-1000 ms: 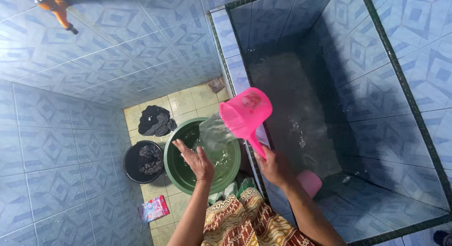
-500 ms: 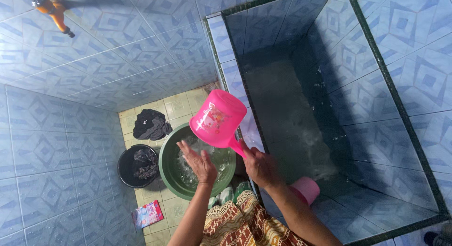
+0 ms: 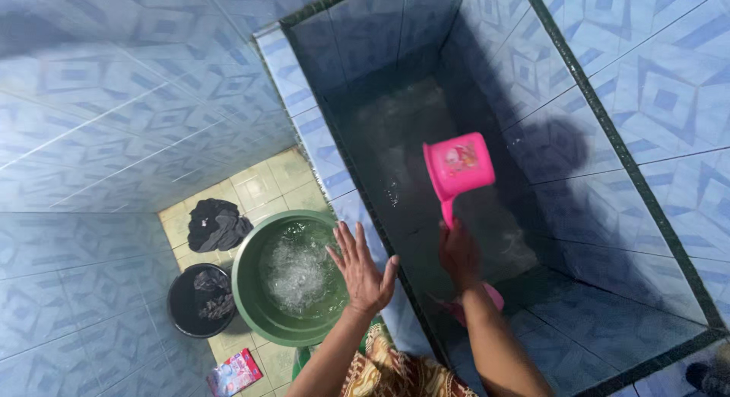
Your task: The person scoops water from a tiled basin into a green plastic basin using a pink scoop. They then use scissors to open a packet of laundry detergent and pour the contents into the water, mixing it with their hands.
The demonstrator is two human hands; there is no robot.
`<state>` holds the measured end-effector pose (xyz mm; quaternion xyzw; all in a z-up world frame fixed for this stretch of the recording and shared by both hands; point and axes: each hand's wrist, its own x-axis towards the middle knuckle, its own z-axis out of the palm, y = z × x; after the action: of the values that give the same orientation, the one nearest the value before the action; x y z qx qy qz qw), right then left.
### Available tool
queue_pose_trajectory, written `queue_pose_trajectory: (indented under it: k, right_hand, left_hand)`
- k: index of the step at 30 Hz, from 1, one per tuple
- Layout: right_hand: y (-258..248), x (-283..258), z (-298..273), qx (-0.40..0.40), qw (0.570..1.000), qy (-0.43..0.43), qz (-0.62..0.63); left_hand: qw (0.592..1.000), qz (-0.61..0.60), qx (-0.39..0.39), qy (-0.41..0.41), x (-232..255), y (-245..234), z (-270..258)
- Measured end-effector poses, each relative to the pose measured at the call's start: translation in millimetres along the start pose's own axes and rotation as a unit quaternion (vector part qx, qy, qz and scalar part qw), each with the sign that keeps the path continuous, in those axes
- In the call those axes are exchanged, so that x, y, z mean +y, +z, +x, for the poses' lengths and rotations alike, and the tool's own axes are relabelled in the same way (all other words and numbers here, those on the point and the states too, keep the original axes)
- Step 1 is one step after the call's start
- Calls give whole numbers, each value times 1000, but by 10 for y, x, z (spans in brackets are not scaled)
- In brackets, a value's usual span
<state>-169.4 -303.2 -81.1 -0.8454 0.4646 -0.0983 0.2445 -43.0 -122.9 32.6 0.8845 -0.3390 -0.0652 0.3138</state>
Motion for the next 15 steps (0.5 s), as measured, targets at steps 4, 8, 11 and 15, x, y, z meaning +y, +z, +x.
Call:
queue_pose_trajectory:
  k: [4, 8, 11, 15]
  right_hand:
    - [687, 1094, 228, -68, 993, -1, -94]
    - [1151, 1741, 390, -151, 974, 93, -141]
    - [1376, 1862, 553, -246, 954, 57, -162]
    - [1712, 1643, 559, -314, 932, 164, 80]
  left_hand:
    - [1000, -22, 0, 3, 74, 207, 52]
    - [998, -56, 29, 19, 50, 214, -22]
    - [995, -82, 41, 30, 55, 181, -5]
    - [994, -98, 43, 21, 68, 171, -31]
